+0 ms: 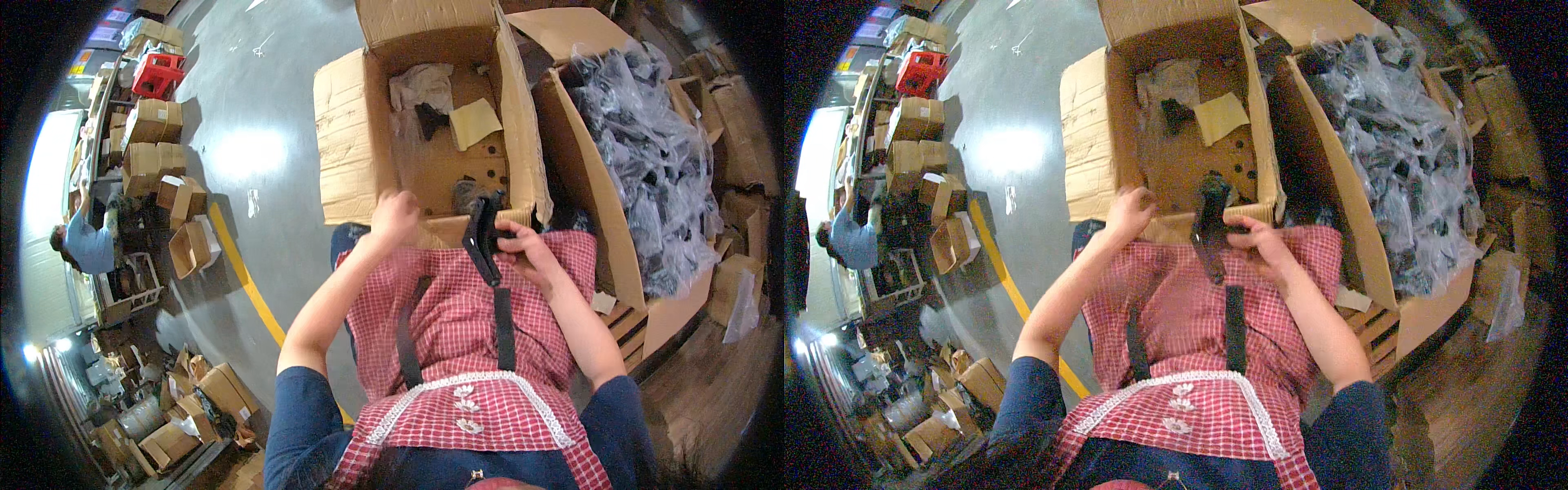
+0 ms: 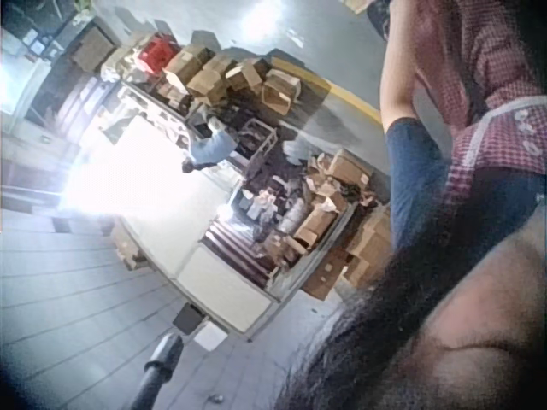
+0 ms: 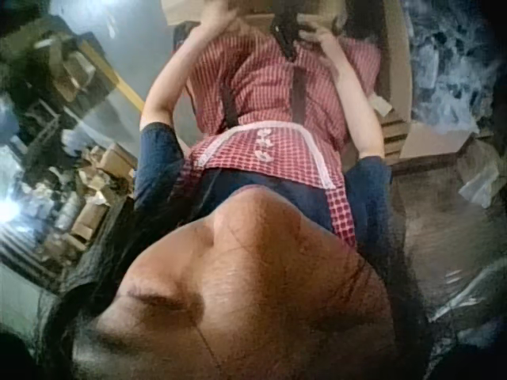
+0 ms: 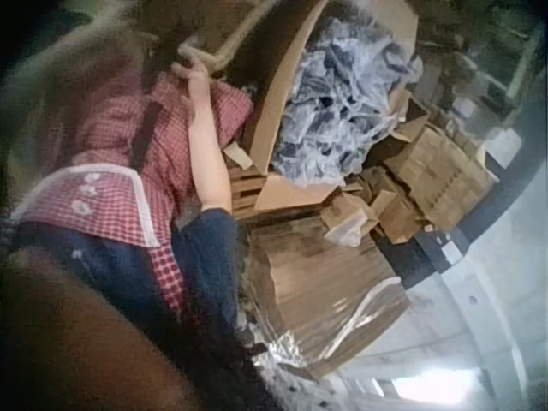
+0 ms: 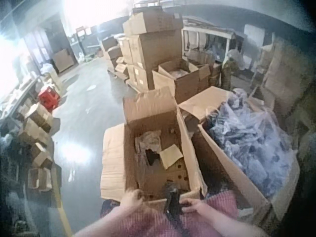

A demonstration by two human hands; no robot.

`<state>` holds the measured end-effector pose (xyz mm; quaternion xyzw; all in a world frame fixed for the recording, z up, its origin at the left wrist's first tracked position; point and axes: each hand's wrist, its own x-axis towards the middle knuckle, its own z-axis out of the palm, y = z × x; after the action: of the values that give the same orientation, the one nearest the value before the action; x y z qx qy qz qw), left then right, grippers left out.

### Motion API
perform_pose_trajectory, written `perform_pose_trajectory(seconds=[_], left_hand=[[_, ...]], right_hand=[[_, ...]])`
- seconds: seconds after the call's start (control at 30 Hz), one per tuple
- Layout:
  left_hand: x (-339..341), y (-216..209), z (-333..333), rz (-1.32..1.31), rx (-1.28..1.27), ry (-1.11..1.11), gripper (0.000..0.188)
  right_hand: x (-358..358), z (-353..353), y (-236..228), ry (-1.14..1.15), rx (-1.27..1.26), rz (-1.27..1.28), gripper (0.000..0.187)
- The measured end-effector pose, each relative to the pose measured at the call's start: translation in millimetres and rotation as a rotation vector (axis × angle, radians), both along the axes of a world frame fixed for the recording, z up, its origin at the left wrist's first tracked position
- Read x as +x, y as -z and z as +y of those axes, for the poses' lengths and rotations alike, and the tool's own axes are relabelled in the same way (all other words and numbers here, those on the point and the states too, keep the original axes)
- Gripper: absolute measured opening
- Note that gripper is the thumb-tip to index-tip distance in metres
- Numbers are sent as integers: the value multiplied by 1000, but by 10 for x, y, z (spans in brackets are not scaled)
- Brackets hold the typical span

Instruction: The person applies adhesive pads to black plastic furniture components by peeling the backing from a sheet of pads, pressing them onto the underside of each part, and placing the finished items into a plastic bag.

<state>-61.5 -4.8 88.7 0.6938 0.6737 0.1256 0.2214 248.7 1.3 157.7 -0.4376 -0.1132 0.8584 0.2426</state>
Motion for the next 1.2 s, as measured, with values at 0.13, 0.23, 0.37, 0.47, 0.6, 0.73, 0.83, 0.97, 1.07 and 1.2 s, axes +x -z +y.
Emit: perform_pose_trajectory(seconds=[0.13, 0.23, 0.37, 0.47, 0.6, 0.73, 0.83, 0.97, 1.07, 1.2], left_hand=[[-238, 767, 799, 503, 230, 177, 21], [-6, 1429, 1120, 625, -223, 221, 16], [315, 2123, 1021, 1035, -60, 913, 29], [71, 2665, 1086, 1345, -142, 842, 39], [-111, 1713, 1719, 768, -247, 410, 27], [-168, 587, 1912, 88, -278, 16, 23], [-409, 221, 1814, -1338, -341, -129, 25], [-272, 270, 1257, -835, -201, 15, 24], [-90, 37, 925, -44, -73, 266, 24], [-43, -822, 594, -1414, -224, -218, 21]], right_hand=[[77, 58, 95, -39, 70, -91, 30], [46, 92, 75, -48, 93, -146, 28], [0, 108, 95, -38, -16, -156, 29], [-14, 115, 91, -16, -30, -169, 30], [51, 107, 131, 32, -5, -180, 29], [55, 125, 89, -17, -13, -148, 29], [102, 126, 57, -21, 21, -148, 31], [98, 207, 14, 38, 78, -141, 33], [140, 53, -38, 85, 148, -226, 33], [490, -165, -26, 126, 259, 68, 39]])
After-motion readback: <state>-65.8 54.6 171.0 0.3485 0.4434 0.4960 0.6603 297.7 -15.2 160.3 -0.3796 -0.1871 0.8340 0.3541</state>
